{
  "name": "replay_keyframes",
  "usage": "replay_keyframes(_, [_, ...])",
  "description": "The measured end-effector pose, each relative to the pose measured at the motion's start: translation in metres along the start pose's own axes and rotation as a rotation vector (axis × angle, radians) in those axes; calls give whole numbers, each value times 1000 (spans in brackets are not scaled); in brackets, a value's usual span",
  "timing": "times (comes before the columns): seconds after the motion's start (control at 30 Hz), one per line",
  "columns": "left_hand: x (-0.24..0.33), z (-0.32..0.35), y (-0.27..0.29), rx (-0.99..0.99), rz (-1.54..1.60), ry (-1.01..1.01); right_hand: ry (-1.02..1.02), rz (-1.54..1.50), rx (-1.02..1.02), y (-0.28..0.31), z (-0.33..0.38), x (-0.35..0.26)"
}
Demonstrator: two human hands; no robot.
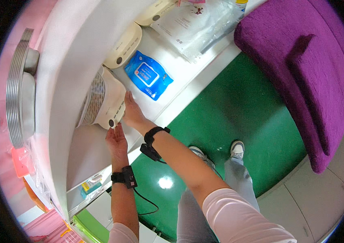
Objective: The person picks up a wooden chair and places it next to others, stacks baby bathtubs one on top of another on a counter, and moves a bear-shaped metal tray by hand.
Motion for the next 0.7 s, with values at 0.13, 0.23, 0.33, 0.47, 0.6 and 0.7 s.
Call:
replay_keyframes(0.13, [-32,19,-47,-37,65,44,106,179,-31,-12,-38,46])
replay_keyframes(0.23, [-4,-13,-41,-58,49,-7,103,240,-12,-19,-39,13])
replay_keyframes(0.33, [25,-65,6,-9,95,-2,59,162,-31,-13,-35,-25])
replay_keyframes(0.47, [13,-69,-1,-10,228,-87,68,116,-20,4,-41,-14])
replay_keyframes(0.6, [6,-60,1,-16,214,-27,63,124,-45,9,-36,-3])
replay_keyframes(0.7, [-4,-41,2,-21,199,39,65,131,-52,14,-23,3])
Point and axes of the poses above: each hand's wrist, its own z-axis away from the middle knuckle, its own y-axis out of the back of the hand, x = y × z, the point moved 10 cm from there along -z, towards the middle knuckle, and after that the axes turned 14 degrees about z, right-handed, at the moved point
